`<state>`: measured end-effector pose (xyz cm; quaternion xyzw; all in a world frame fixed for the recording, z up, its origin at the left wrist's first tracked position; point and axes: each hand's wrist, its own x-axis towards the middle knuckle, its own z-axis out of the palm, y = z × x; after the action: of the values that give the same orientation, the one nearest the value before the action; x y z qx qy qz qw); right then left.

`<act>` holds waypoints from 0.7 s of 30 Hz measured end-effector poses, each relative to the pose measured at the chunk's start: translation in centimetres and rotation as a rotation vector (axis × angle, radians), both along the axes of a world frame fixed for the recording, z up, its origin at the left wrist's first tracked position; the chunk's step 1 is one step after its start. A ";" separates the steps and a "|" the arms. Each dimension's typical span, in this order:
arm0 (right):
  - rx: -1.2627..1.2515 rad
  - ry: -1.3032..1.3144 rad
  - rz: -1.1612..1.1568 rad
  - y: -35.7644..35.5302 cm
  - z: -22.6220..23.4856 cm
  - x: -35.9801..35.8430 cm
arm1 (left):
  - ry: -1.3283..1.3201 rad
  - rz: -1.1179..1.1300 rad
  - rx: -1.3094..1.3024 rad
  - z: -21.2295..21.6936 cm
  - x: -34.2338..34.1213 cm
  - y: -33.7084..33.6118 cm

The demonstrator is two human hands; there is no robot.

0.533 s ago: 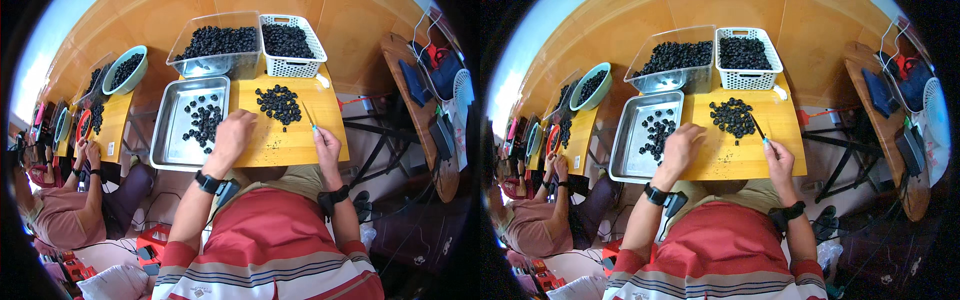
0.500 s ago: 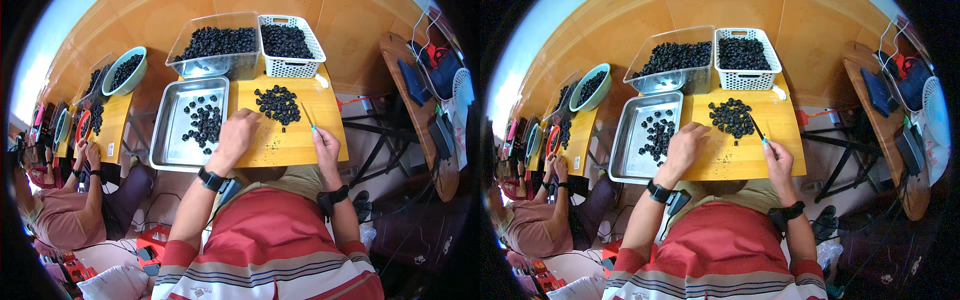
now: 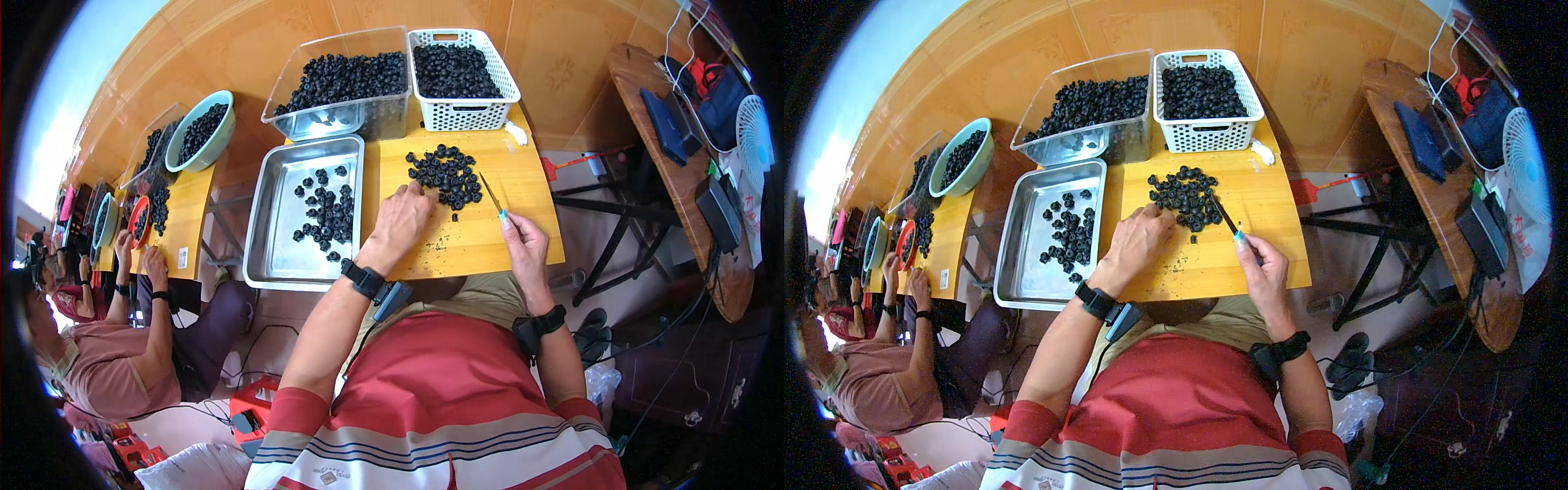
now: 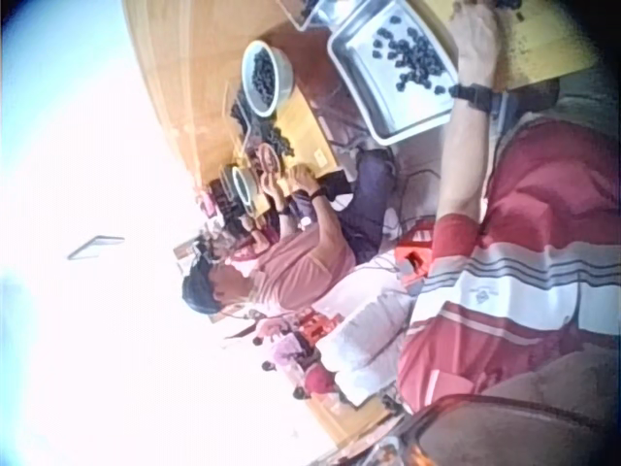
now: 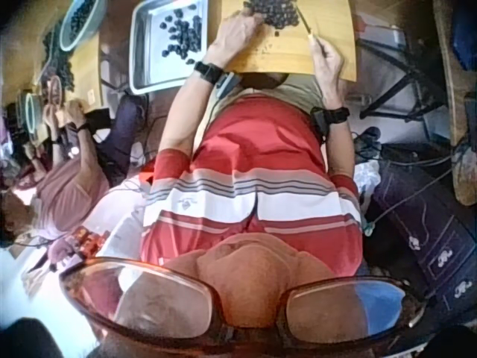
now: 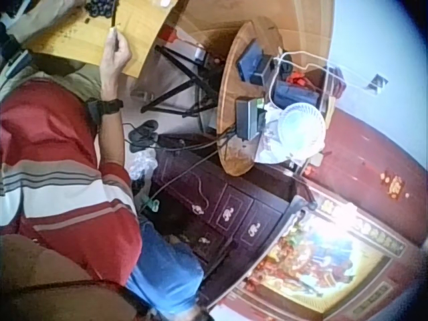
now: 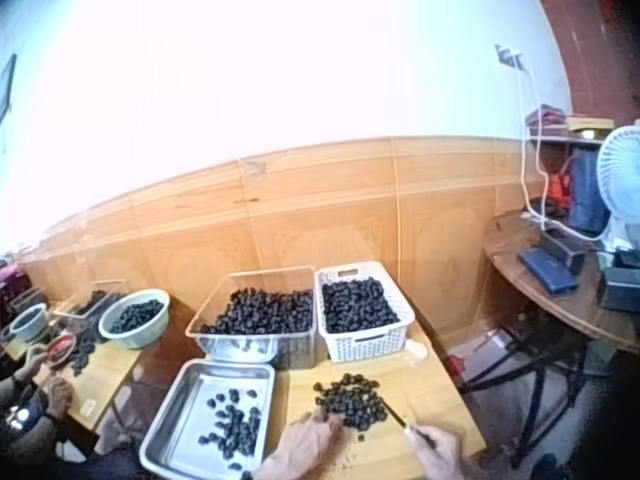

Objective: Manual sorting and trimming of excess material from black rubber components using a small utility knife.

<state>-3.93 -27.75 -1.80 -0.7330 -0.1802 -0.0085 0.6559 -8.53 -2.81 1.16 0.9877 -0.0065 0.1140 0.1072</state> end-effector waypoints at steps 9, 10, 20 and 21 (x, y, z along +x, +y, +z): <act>0.023 0.007 0.012 0.0 -0.4 0.2 | -0.120 -0.005 -0.294 1.4 -2.1 -0.4; 0.017 0.005 0.013 0.0 -0.3 0.1 | -0.137 -0.013 -0.438 1.6 -2.5 -0.4; 0.053 0.023 0.022 0.2 -0.3 0.1 | -0.007 0.202 -1.872 0.9 -4.7 -0.6; 0.056 0.023 0.025 0.2 -0.4 0.2 | -0.009 0.203 -1.873 0.8 -4.8 -0.7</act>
<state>-3.74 -27.53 -2.24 -0.7120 -0.1816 0.0030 0.6783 -13.36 -3.49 1.97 0.4948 0.1732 0.0855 0.8473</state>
